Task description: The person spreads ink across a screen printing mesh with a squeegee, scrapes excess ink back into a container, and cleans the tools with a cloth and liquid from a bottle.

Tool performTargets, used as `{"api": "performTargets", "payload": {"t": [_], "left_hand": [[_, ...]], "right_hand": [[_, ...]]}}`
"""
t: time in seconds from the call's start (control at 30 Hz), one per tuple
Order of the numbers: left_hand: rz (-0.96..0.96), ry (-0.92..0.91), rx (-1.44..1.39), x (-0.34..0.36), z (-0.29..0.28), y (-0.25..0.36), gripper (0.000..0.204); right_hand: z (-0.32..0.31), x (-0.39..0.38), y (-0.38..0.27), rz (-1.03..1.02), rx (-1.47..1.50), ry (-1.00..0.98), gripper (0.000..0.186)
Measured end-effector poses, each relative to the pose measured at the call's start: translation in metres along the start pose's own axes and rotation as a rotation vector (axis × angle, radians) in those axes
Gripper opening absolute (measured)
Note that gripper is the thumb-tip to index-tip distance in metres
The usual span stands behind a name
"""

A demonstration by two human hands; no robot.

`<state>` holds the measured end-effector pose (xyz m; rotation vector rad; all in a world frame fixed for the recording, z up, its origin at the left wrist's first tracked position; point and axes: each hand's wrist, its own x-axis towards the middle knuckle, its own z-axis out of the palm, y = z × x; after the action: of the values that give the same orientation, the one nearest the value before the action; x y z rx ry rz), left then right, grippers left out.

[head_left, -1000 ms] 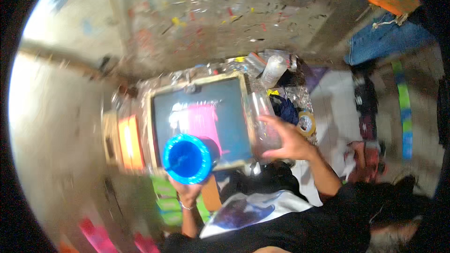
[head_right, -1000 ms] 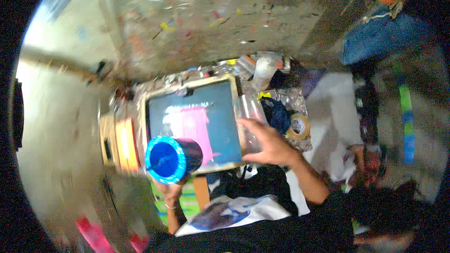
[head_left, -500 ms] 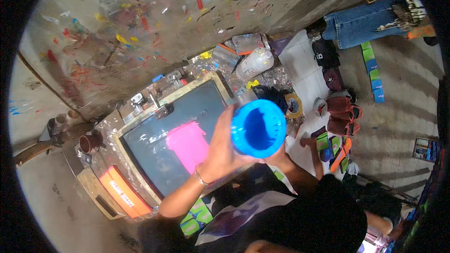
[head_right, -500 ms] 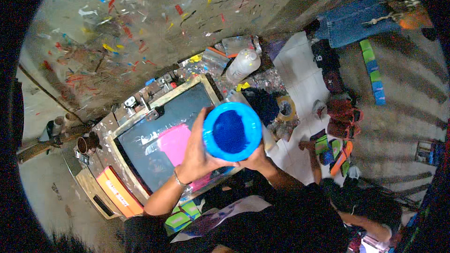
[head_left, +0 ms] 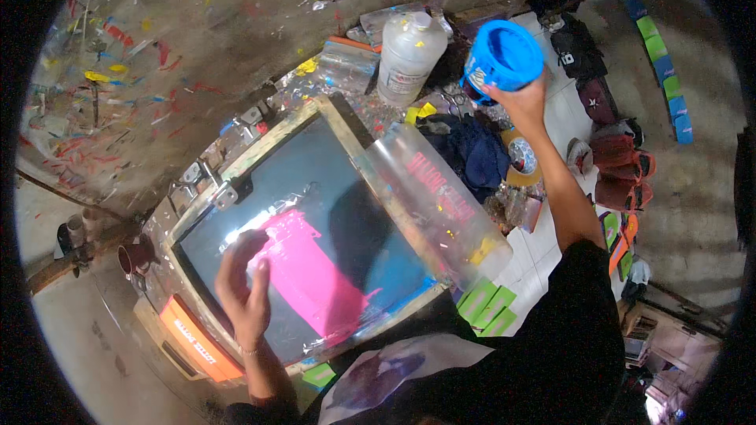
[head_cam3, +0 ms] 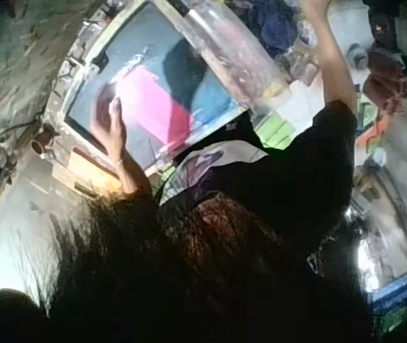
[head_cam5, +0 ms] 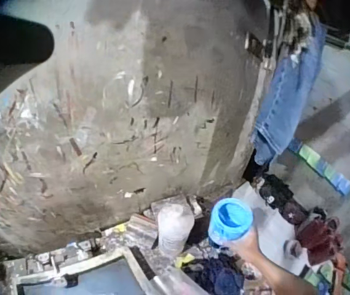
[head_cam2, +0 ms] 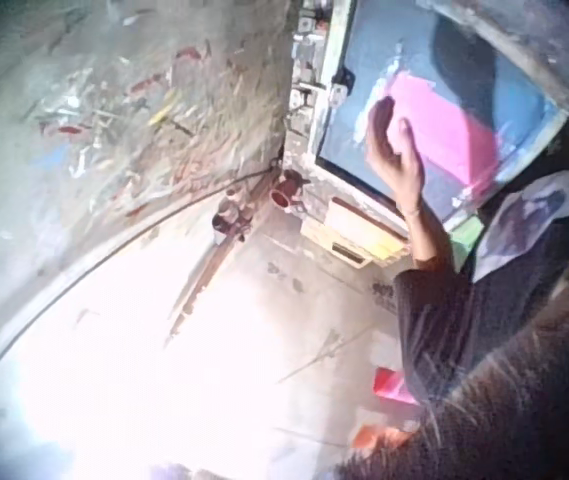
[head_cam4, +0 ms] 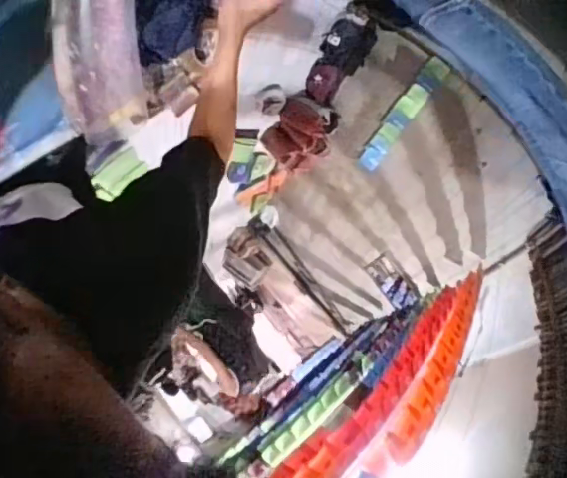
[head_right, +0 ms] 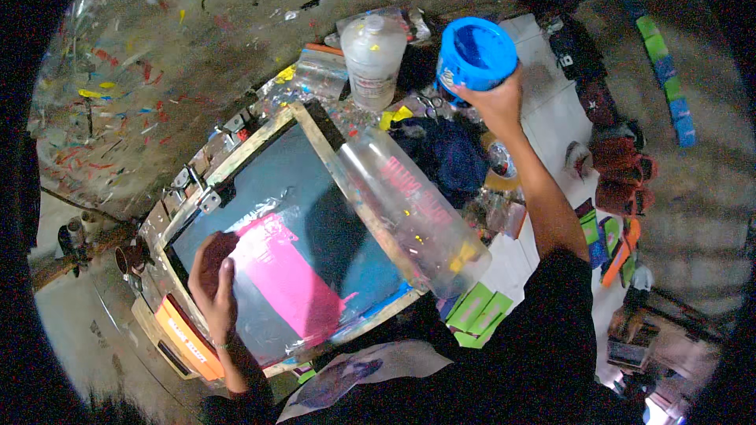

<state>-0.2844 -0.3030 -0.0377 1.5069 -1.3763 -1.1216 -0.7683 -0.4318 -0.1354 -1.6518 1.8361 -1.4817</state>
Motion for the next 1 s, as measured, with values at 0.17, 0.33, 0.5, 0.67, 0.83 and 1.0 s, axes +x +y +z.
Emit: {"api": "performTargets", "payload": {"t": [0.17, 0.33, 0.5, 0.67, 0.83, 1.0], "left_hand": [[0.049, 0.09, -0.006, -0.042, 0.001, -0.007, 0.038], [0.09, 0.097, -0.043, -0.085, 0.015, -0.014, 0.04], [0.019, 0.093, -0.09, -0.126, 0.025, -0.031, 0.034], [0.051, 0.054, -0.061, -0.151, 0.035, -0.043, 0.03], [0.027, 0.11, -0.053, -0.166, 0.03, -0.043, 0.029], [-0.005, 0.139, -0.078, -0.164, 0.019, -0.038, 0.028]], "right_hand": [[0.017, -0.001, 0.018, 0.065, -0.148, -0.018, 0.092], [0.013, -0.01, 0.042, 0.108, -0.142, 0.03, 0.097], [-0.006, -0.005, 0.054, 0.154, -0.177, -0.095, 0.1], [-0.018, -0.006, 0.064, 0.077, -0.07, -0.161, 0.1], [-0.048, -0.023, -0.008, 0.143, -0.373, -0.187, 0.065], [-0.009, -0.044, -0.058, -0.289, -0.297, -0.409, 0.02]]}}
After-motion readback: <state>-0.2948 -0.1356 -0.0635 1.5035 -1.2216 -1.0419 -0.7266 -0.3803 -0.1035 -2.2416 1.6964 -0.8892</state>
